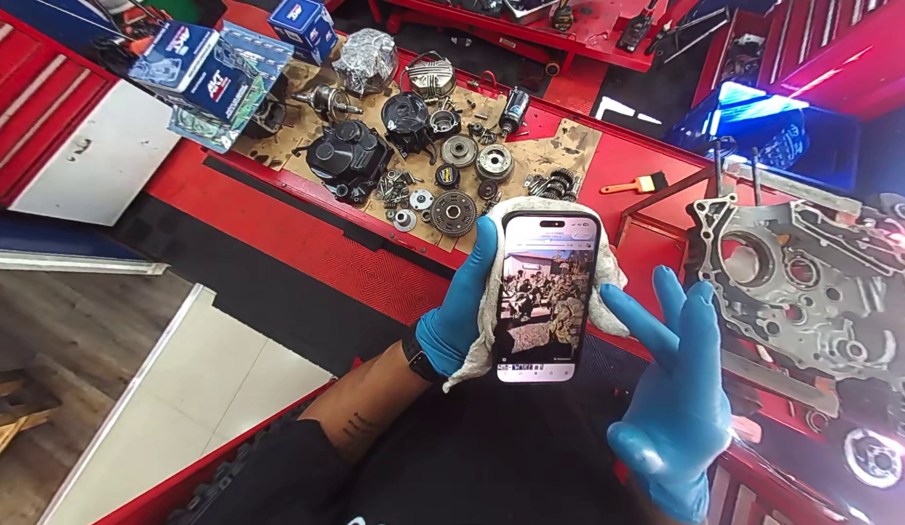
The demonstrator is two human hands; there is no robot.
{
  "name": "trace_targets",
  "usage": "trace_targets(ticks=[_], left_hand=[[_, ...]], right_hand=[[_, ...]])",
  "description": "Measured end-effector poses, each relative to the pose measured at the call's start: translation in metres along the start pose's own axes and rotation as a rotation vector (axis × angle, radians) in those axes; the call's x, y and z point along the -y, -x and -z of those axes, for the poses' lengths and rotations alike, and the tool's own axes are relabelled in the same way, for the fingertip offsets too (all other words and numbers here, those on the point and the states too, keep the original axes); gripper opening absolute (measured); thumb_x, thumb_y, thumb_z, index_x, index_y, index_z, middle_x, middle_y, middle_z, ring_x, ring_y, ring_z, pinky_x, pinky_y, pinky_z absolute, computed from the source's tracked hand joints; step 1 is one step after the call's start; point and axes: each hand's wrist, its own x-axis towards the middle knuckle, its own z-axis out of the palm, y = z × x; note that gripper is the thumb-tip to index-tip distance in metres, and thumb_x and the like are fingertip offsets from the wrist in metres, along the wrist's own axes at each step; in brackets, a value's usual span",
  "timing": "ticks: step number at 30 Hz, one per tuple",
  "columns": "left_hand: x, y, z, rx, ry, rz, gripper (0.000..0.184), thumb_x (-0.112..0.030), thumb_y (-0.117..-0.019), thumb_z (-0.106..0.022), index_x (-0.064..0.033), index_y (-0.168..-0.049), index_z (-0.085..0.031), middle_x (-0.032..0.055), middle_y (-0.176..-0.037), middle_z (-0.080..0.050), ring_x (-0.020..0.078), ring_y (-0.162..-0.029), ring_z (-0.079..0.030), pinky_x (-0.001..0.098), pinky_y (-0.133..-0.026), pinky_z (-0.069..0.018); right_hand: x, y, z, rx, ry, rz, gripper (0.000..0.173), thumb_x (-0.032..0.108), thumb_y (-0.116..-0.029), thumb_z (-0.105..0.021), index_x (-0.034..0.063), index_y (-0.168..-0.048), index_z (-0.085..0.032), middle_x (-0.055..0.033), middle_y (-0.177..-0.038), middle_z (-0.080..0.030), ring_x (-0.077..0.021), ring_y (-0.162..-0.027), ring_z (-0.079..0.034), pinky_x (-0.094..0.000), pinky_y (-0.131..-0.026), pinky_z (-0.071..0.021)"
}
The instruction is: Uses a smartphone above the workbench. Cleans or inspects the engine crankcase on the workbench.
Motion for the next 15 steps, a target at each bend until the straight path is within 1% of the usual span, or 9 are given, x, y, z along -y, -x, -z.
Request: trace_targets(ticks=[5, 9, 15], left_hand=[[-0.0007, -0.0009, -0.0011, 0.010, 0.003, 0.009, 0.054, -0.060, -0.1004, -0.049, -0.0157, -0.126, -0.068, 0.0068, -0.118, -0.073, 0.0151, -0.113, -0.069, 0.0343, -0.099, -0.0566], [-0.0007, 0.0002, -0.0004, -0.008, -0.007, 0.012, 0.054, -0.060, -0.0993, -0.051, -0.0152, -0.125, -0.068, 0.0075, -0.117, -0.073, 0.0154, -0.112, -0.069, 0.0351, -0.097, -0.0574], [-0.0012, -0.0005, 0.0001, -0.003, 0.005, 0.016, 0.055, -0.061, -0.0987, -0.052, -0.0153, -0.125, -0.068, 0.0075, -0.118, -0.073, 0.0155, -0.113, -0.069, 0.0347, -0.098, -0.0568]], right_hand=[[-0.0005, -0.0006, 0.0003, -0.003, 0.001, -0.001, 0.087, 0.074, -0.0912, -0.048, 0.0365, -0.164, -0.018, 0.0099, -0.152, -0.054, -0.0243, -0.148, -0.041, -0.0682, -0.125, -0.0078], [0.0000, -0.0015, 0.0010, -0.003, 0.009, -0.007, 0.087, 0.075, -0.0914, -0.047, 0.0367, -0.164, -0.018, 0.0128, -0.151, -0.055, -0.0224, -0.148, -0.042, -0.0673, -0.125, -0.0076], [-0.0003, -0.0019, 0.0010, -0.005, 0.006, -0.007, 0.086, 0.075, -0.0914, -0.047, 0.0371, -0.163, -0.019, 0.0118, -0.151, -0.055, -0.0229, -0.148, -0.042, -0.0680, -0.124, -0.0075]])
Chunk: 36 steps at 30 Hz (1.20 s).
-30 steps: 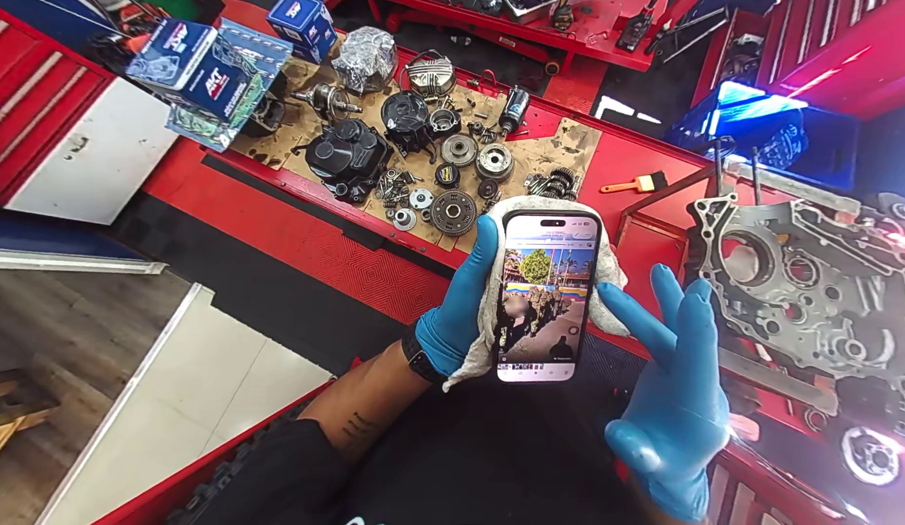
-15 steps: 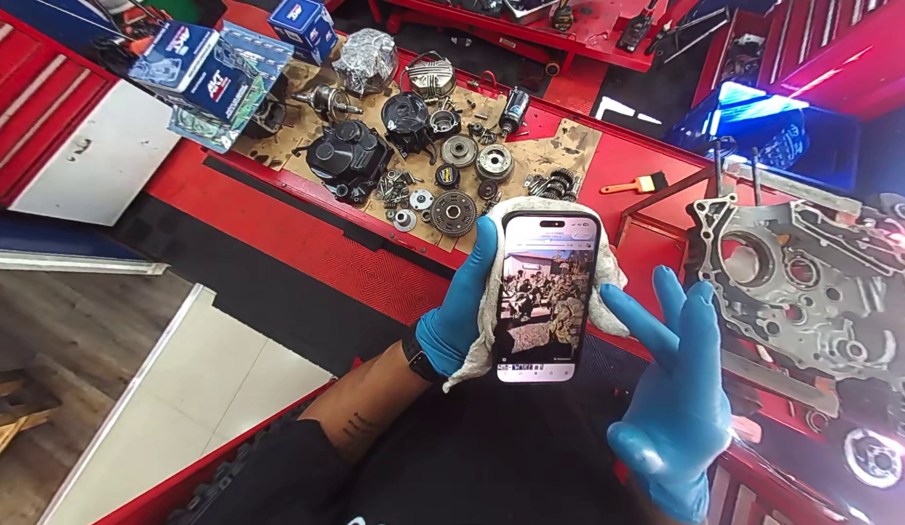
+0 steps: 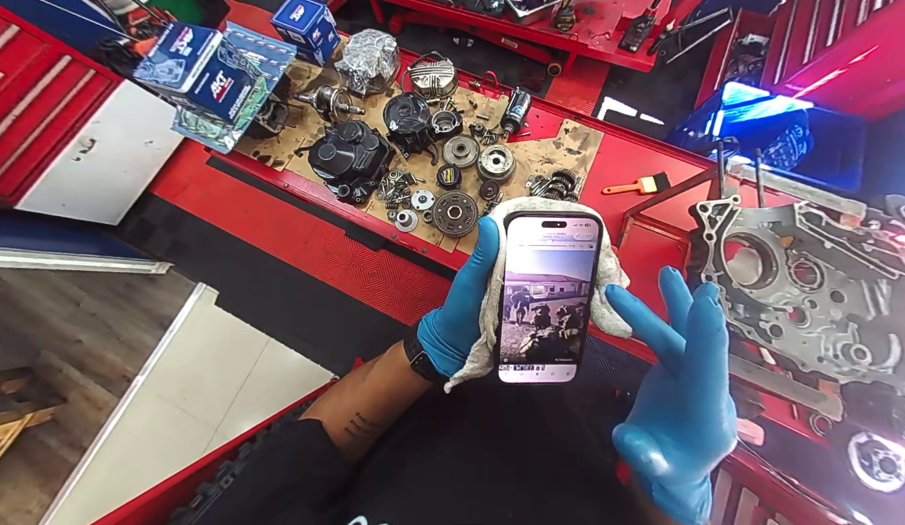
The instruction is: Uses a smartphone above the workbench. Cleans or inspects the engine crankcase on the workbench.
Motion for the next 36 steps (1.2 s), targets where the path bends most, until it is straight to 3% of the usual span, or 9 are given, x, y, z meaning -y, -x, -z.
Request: trace_targets(ticks=[36], left_hand=[[0.0003, 0.0000, -0.0027, -0.026, 0.001, -0.011, 0.054, -0.059, -0.1004, -0.049, -0.0147, -0.124, -0.067, 0.0074, -0.116, -0.074, 0.0146, -0.112, -0.069, 0.0334, -0.098, -0.0570]], right_hand=[[0.0010, -0.0015, 0.0001, 0.010, 0.003, 0.004, 0.087, 0.076, -0.0914, -0.045, 0.0375, -0.164, -0.017, 0.0125, -0.152, -0.054, -0.0224, -0.148, -0.041, -0.0671, -0.125, -0.0075]])
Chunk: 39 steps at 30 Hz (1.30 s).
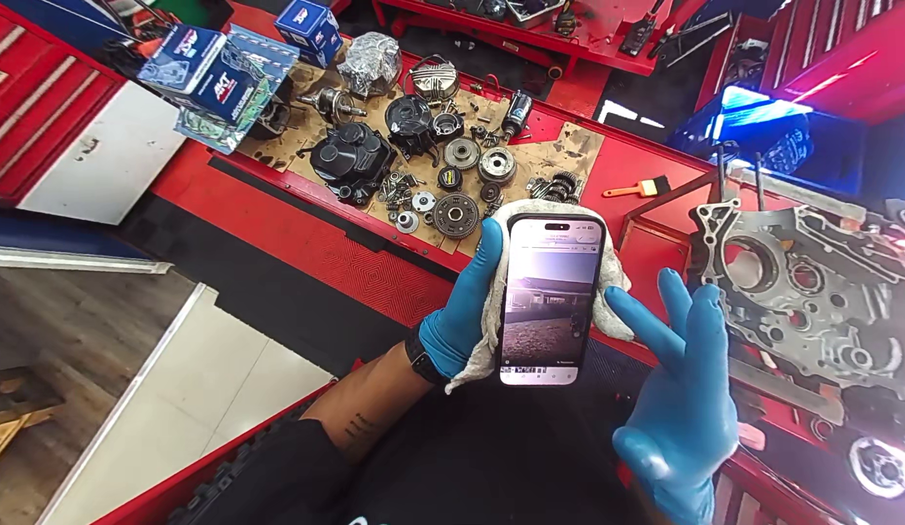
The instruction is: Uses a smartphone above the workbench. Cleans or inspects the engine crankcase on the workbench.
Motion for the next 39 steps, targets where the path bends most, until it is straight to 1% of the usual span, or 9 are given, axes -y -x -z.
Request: trace_targets(ticks=[5, 13, 16, 19, 23, 30, 34, 39], left_hand=[[-0.0008, 0.0003, 0.0006, 0.034, 0.033, 0.016, 0.055, -0.059, -0.1009, -0.048, -0.0144, -0.125, -0.068, 0.0078, -0.119, -0.073, 0.0150, -0.115, -0.069, 0.0341, -0.099, -0.0563], [0.0001, 0.0014, 0.0018, 0.025, 0.017, 0.000, 0.055, -0.059, -0.1008, -0.048, -0.0143, -0.126, -0.067, 0.0081, -0.118, -0.073, 0.0154, -0.114, -0.069, 0.0343, -0.099, -0.0564], [-0.0001, 0.0018, 0.0015, 0.013, -0.008, -0.019, 0.053, -0.058, -0.1012, -0.048, -0.0152, -0.124, -0.068, 0.0066, -0.117, -0.074, 0.0140, -0.113, -0.069, 0.0333, -0.099, -0.0566], [-0.0001, 0.0025, 0.0028, 0.024, -0.003, -0.010, 0.054, -0.059, -0.1007, -0.049, -0.0151, -0.125, -0.067, 0.0071, -0.118, -0.073, 0.0148, -0.113, -0.069, 0.0343, -0.099, -0.0564], [0.0002, 0.0022, 0.0023, 0.035, 0.003, -0.018, 0.053, -0.059, -0.1003, -0.050, -0.0154, -0.125, -0.067, 0.0065, -0.118, -0.073, 0.0140, -0.113, -0.069, 0.0333, -0.099, -0.0565], [0.0000, 0.0028, 0.0003, 0.009, -0.025, -0.022, 0.052, -0.059, -0.1002, -0.050, -0.0160, -0.124, -0.068, 0.0062, -0.116, -0.074, 0.0137, -0.112, -0.069, 0.0337, -0.098, -0.0569], [0.0009, 0.0028, 0.0004, -0.010, -0.047, -0.033, 0.051, -0.058, -0.1014, -0.048, -0.0166, -0.122, -0.069, 0.0054, -0.115, -0.074, 0.0126, -0.111, -0.070, 0.0325, -0.097, -0.0576], [0.0010, 0.0020, 0.0008, -0.009, -0.039, -0.024, 0.050, -0.058, -0.0995, -0.052, -0.0165, -0.122, -0.070, 0.0054, -0.114, -0.075, 0.0127, -0.110, -0.070, 0.0322, -0.096, -0.0578]], right_hand=[[0.0006, 0.0000, -0.0003, 0.001, 0.001, 0.002, 0.086, 0.076, -0.0916, -0.045, 0.0379, -0.164, -0.017, 0.0122, -0.152, -0.054, -0.0231, -0.148, -0.042, -0.0676, -0.125, -0.0078], [0.0014, 0.0003, -0.0009, -0.001, 0.001, 0.001, 0.087, 0.076, -0.0913, -0.046, 0.0368, -0.164, -0.018, 0.0129, -0.151, -0.054, -0.0229, -0.149, -0.041, -0.0673, -0.125, -0.0067], [0.0016, 0.0012, -0.0012, -0.002, 0.004, -0.001, 0.087, 0.076, -0.0916, -0.045, 0.0369, -0.164, -0.018, 0.0125, -0.152, -0.053, -0.0225, -0.149, -0.040, -0.0671, -0.125, -0.0064], [0.0019, 0.0015, -0.0012, 0.000, 0.002, 0.002, 0.088, 0.077, -0.0912, -0.046, 0.0365, -0.164, -0.017, 0.0121, -0.153, -0.053, -0.0221, -0.149, -0.040, -0.0667, -0.125, -0.0060], [0.0022, 0.0020, -0.0010, -0.006, 0.004, 0.005, 0.088, 0.076, -0.0907, -0.046, 0.0363, -0.164, -0.018, 0.0123, -0.153, -0.053, -0.0216, -0.149, -0.040, -0.0654, -0.126, -0.0069], [0.0023, 0.0036, 0.0000, -0.008, 0.008, -0.004, 0.088, 0.077, -0.0905, -0.046, 0.0371, -0.163, -0.018, 0.0135, -0.151, -0.055, -0.0204, -0.147, -0.043, -0.0661, -0.125, -0.0083], [0.0024, 0.0037, 0.0009, -0.002, 0.009, -0.007, 0.087, 0.077, -0.0906, -0.046, 0.0375, -0.163, -0.018, 0.0138, -0.152, -0.053, -0.0206, -0.149, -0.040, -0.0662, -0.125, -0.0070], [0.0014, 0.0033, 0.0010, -0.007, 0.010, -0.008, 0.088, 0.077, -0.0907, -0.045, 0.0365, -0.163, -0.018, 0.0138, -0.152, -0.054, -0.0201, -0.149, -0.041, -0.0659, -0.125, -0.0070]])
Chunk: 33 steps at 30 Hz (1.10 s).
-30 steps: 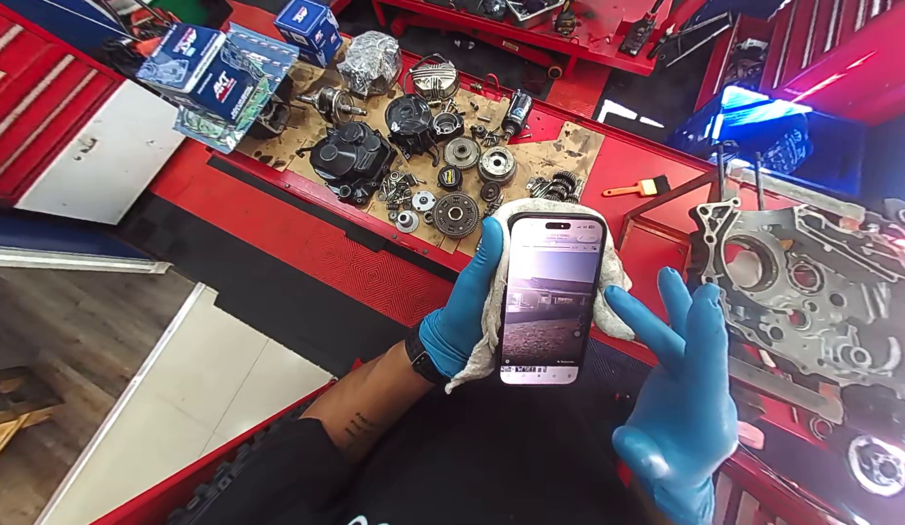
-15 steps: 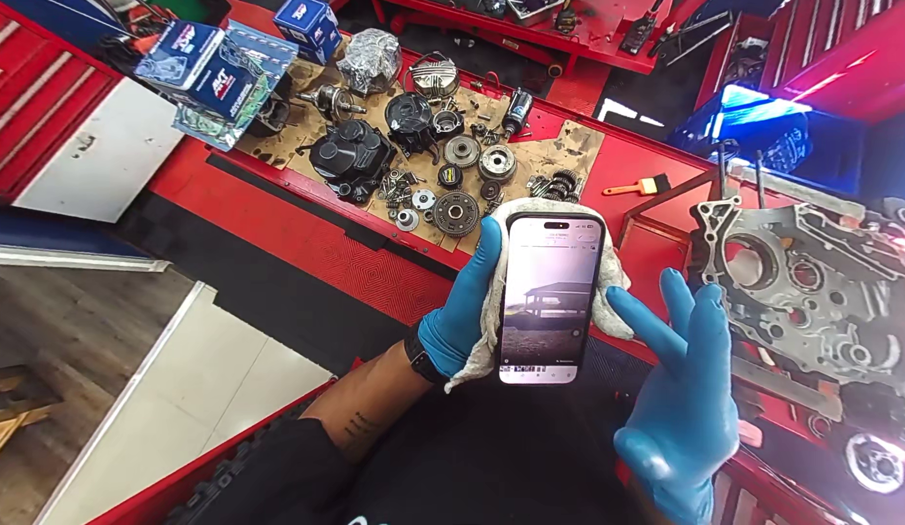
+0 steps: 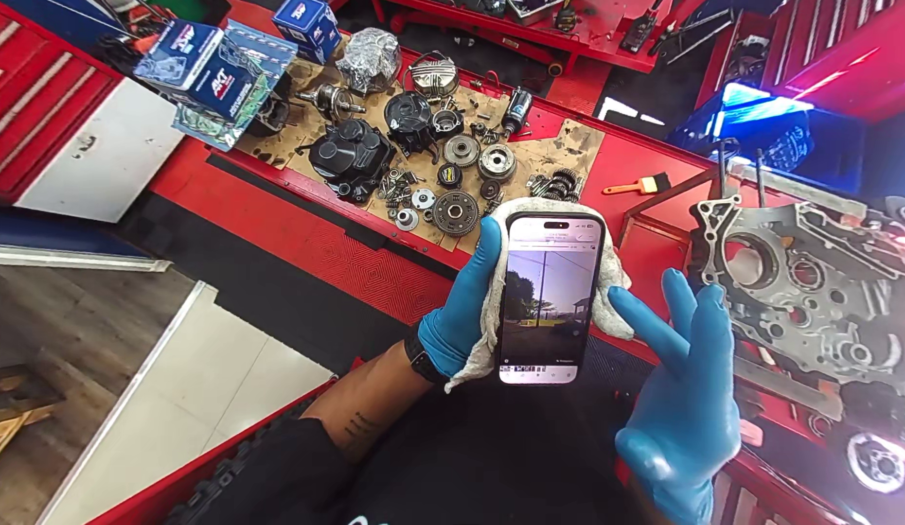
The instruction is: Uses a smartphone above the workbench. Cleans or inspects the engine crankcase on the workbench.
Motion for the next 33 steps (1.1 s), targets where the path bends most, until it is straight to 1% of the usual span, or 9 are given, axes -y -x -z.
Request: trace_targets(ticks=[5, 8, 11, 18, 22, 26, 33], left_hand=[[-0.0002, -0.0005, -0.0008, -0.009, -0.004, 0.004, 0.049, -0.057, -0.0999, -0.053, -0.0161, -0.121, -0.070, 0.0055, -0.113, -0.075, 0.0128, -0.109, -0.071, 0.0319, -0.096, -0.0582], [0.0002, -0.0010, 0.0008, 0.016, 0.023, 0.009, 0.051, -0.057, -0.0999, -0.053, -0.0155, -0.123, -0.069, 0.0066, -0.116, -0.074, 0.0141, -0.112, -0.070, 0.0337, -0.098, -0.0572], [0.0000, -0.0014, 0.0001, 0.002, 0.019, 0.007, 0.052, -0.058, -0.0998, -0.052, -0.0149, -0.123, -0.068, 0.0072, -0.116, -0.074, 0.0145, -0.112, -0.070, 0.0339, -0.097, -0.0575], [-0.0004, -0.0038, -0.0002, 0.010, 0.016, 0.000, 0.050, -0.057, -0.0989, -0.054, -0.0157, -0.123, -0.068, 0.0062, -0.116, -0.074, 0.0139, -0.112, -0.070, 0.0335, -0.098, -0.0571], [-0.0005, -0.0042, -0.0003, 0.007, -0.006, -0.011, 0.050, -0.057, -0.1006, -0.051, -0.0161, -0.124, -0.069, 0.0052, -0.117, -0.074, 0.0128, -0.113, -0.069, 0.0326, -0.099, -0.0569], [0.0005, -0.0053, -0.0004, 0.004, -0.008, -0.017, 0.049, -0.057, -0.1010, -0.051, -0.0161, -0.122, -0.069, 0.0053, -0.115, -0.074, 0.0127, -0.112, -0.070, 0.0326, -0.098, -0.0571], [0.0001, -0.0068, -0.0010, 0.017, 0.018, 0.010, 0.050, -0.057, -0.0992, -0.054, -0.0162, -0.122, -0.070, 0.0053, -0.114, -0.075, 0.0127, -0.111, -0.070, 0.0324, -0.097, -0.0575]], right_hand=[[-0.0013, -0.0005, -0.0003, -0.006, -0.005, 0.002, 0.088, 0.077, -0.0909, -0.046, 0.0360, -0.164, -0.018, 0.0139, -0.152, -0.054, -0.0202, -0.148, -0.041, -0.0662, -0.125, -0.0071], [-0.0019, -0.0009, 0.0000, -0.002, -0.002, 0.000, 0.088, 0.077, -0.0909, -0.045, 0.0362, -0.164, -0.018, 0.0137, -0.152, -0.054, -0.0200, -0.148, -0.041, -0.0657, -0.125, -0.0078], [-0.0021, -0.0016, 0.0001, 0.000, -0.002, -0.006, 0.087, 0.077, -0.0910, -0.045, 0.0376, -0.163, -0.018, 0.0144, -0.152, -0.053, -0.0198, -0.149, -0.041, -0.0653, -0.126, -0.0074], [-0.0034, -0.0023, 0.0000, -0.009, -0.010, -0.005, 0.087, 0.077, -0.0908, -0.046, 0.0378, -0.163, -0.018, 0.0131, -0.152, -0.054, -0.0212, -0.148, -0.042, -0.0668, -0.125, -0.0075], [-0.0032, -0.0033, 0.0007, -0.005, -0.007, -0.012, 0.087, 0.078, -0.0909, -0.045, 0.0377, -0.163, -0.019, 0.0131, -0.152, -0.054, -0.0205, -0.148, -0.043, -0.0667, -0.125, -0.0078], [-0.0042, -0.0033, 0.0005, -0.011, -0.007, -0.008, 0.087, 0.078, -0.0912, -0.045, 0.0370, -0.163, -0.020, 0.0123, -0.152, -0.054, -0.0212, -0.148, -0.042, -0.0671, -0.125, -0.0076], [-0.0048, -0.0037, 0.0009, -0.011, -0.013, -0.010, 0.087, 0.077, -0.0908, -0.045, 0.0372, -0.163, -0.019, 0.0128, -0.152, -0.054, -0.0211, -0.148, -0.042, -0.0669, -0.125, -0.0074]])
